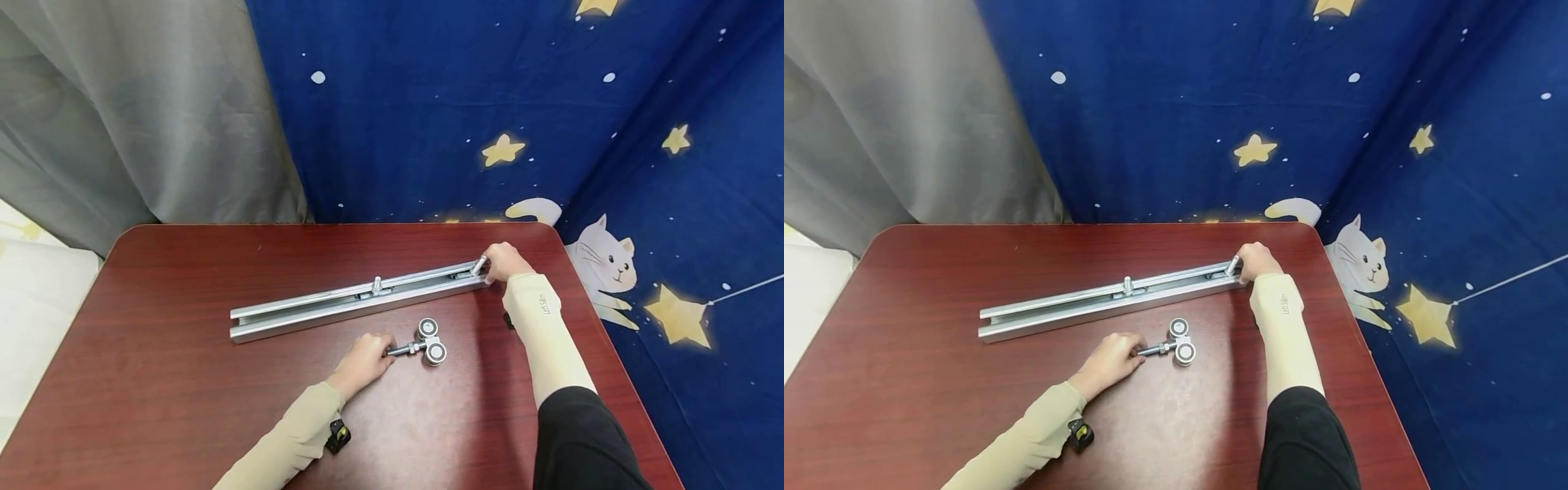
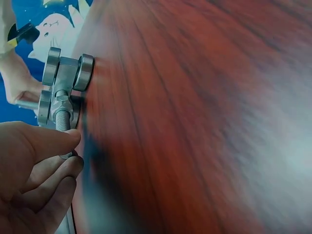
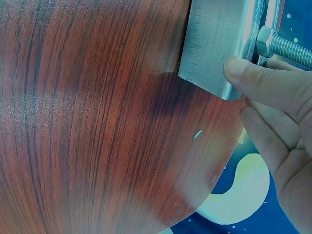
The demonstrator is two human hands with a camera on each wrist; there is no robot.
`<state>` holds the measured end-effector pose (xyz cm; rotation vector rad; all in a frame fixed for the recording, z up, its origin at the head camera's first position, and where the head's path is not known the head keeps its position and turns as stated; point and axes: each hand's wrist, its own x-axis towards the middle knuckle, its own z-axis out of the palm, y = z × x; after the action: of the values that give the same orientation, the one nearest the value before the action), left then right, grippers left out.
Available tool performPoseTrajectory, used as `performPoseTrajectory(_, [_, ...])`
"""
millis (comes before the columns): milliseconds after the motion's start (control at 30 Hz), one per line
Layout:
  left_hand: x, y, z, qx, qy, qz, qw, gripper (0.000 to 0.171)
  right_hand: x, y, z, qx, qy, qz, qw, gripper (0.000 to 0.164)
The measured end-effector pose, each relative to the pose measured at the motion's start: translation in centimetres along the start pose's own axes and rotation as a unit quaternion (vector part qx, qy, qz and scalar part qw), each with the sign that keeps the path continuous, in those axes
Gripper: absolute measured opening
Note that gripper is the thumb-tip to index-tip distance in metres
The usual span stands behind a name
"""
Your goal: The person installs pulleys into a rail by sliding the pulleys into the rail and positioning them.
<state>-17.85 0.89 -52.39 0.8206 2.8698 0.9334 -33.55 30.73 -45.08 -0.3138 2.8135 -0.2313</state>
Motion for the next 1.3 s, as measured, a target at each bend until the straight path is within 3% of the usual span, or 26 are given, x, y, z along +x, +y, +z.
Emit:
performPoseTrajectory(400, [-3.3,-2.2,-1.6,-0.008,0.023,-0.034,0.9991,0.014,-0.1,0.5,0.1,0.002,-0.004,-0.004,1.0,0.023])
performPoseTrajectory(600, [-4.9,-2.9,-2.3,0.031,0.043,-0.026,0.9982,0.014,-0.1,0.7,0.3,0.005,-0.005,-0.002,1.0,0.023])
performPoseTrajectory(967, [-7.4,-4.0,-3.5,0.048,0.145,0.047,0.9871,0.018,-0.1,0.4,0.1,-0.002,-0.004,0.001,1.0,0.02])
performPoseTrajectory(1300, [-6.7,-3.6,-4.5,0.033,0.196,0.117,0.9731,0.018,-0.2,0.2,0.2,0.002,0.008,-0.008,1.0,0.022])
